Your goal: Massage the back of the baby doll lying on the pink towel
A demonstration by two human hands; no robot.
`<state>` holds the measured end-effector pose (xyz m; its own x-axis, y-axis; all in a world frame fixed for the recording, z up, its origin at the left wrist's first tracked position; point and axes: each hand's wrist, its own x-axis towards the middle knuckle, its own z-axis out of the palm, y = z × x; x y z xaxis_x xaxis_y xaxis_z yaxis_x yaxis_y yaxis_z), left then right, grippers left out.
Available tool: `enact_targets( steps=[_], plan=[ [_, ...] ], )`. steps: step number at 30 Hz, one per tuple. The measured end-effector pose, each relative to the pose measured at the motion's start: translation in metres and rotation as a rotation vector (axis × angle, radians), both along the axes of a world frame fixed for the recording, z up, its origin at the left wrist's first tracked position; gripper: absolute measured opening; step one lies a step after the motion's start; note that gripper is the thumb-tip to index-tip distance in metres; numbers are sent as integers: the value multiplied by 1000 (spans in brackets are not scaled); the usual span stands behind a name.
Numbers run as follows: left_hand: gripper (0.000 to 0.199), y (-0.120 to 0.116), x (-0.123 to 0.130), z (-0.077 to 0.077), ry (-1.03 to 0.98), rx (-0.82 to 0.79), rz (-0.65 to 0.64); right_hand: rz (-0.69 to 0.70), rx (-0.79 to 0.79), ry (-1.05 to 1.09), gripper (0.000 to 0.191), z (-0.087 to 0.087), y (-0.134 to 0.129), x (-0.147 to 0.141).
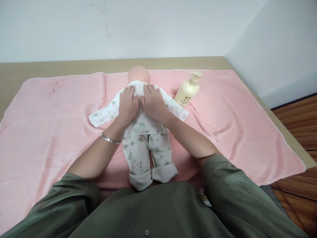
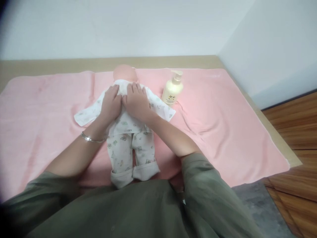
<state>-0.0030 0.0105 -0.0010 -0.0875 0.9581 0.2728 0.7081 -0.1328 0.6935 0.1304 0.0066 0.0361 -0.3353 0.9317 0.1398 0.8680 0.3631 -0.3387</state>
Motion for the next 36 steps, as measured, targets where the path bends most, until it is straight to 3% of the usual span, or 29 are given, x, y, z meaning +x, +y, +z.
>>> enact_targets(
  steps=[4,7,13,23,30,36],
  plan=[
    [46,14,-13,-15,-87,42,39,24,1,-28,63,4,-22,-9],
    [45,12,-10,-16,-103,69,49,48,-29,4,61,5,-15,-6],
    [48,3,0,-6,-76,76,73,-10,-67,56,62,0,11,2],
    [54,-3,2,4,-22,36,85,-11,-6,79,61,-5,7,0],
    [62,-23,15,11,72,50,-27,206,-2,19,62,0,30,19],
    [57,0,-3,2,3,-18,12,99,106,-58,57,3,-7,2]
  ],
)
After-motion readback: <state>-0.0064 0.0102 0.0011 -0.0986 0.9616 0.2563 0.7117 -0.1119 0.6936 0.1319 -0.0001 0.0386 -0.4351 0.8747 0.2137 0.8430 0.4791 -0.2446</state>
